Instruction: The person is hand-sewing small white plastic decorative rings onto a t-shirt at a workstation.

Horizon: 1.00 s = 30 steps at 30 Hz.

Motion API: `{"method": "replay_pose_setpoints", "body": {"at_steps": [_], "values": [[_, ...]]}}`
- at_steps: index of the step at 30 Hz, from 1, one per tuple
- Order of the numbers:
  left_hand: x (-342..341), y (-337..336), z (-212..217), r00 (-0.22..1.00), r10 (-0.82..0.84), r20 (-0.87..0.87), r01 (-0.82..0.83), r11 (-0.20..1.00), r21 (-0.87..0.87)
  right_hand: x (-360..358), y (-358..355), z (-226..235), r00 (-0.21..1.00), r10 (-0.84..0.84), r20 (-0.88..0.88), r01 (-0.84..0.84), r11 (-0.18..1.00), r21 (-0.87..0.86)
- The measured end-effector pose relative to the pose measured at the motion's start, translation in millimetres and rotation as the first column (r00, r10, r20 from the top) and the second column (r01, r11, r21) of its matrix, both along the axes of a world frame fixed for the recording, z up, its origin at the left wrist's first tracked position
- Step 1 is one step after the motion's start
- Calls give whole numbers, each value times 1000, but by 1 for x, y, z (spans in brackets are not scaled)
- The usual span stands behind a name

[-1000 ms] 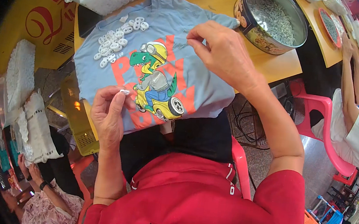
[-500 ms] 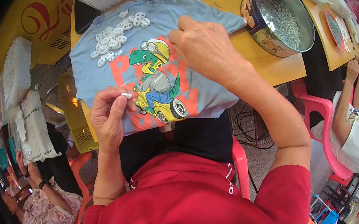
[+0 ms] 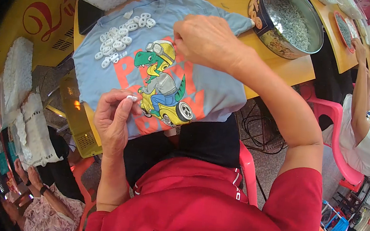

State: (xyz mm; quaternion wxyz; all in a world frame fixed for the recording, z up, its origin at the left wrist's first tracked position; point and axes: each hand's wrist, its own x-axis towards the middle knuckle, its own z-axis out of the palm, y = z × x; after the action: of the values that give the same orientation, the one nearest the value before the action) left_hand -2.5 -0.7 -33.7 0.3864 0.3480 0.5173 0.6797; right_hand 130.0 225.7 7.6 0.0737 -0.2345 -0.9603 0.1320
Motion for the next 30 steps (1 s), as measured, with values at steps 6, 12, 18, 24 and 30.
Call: {"method": "replay_pose_setpoints", "body": {"at_steps": [6, 12, 18, 24, 30], "values": [[0, 0, 0, 1000, -3, 11, 3, 1000, 5, 9, 22, 4, 990, 143, 21, -142, 989, -32], [0, 0, 1, 1000, -3, 5, 3, 1000, -3, 13, 23, 2, 963, 271, -2, -270, 959, 87], [1, 0, 2, 1000, -2, -2, 2, 1000, -18, 17, 21, -1, 938, 345, -26, -337, 928, 161], [0, 0, 1, 1000, -8, -9, 8, 1000, -7, 21, 19, -2, 942, 335, 13, -332, 927, 174], [-1, -1, 0, 1000, -22, 15, 21, 1000, 14, 21, 14, -1, 930, 365, 34, -359, 888, 288]]}}
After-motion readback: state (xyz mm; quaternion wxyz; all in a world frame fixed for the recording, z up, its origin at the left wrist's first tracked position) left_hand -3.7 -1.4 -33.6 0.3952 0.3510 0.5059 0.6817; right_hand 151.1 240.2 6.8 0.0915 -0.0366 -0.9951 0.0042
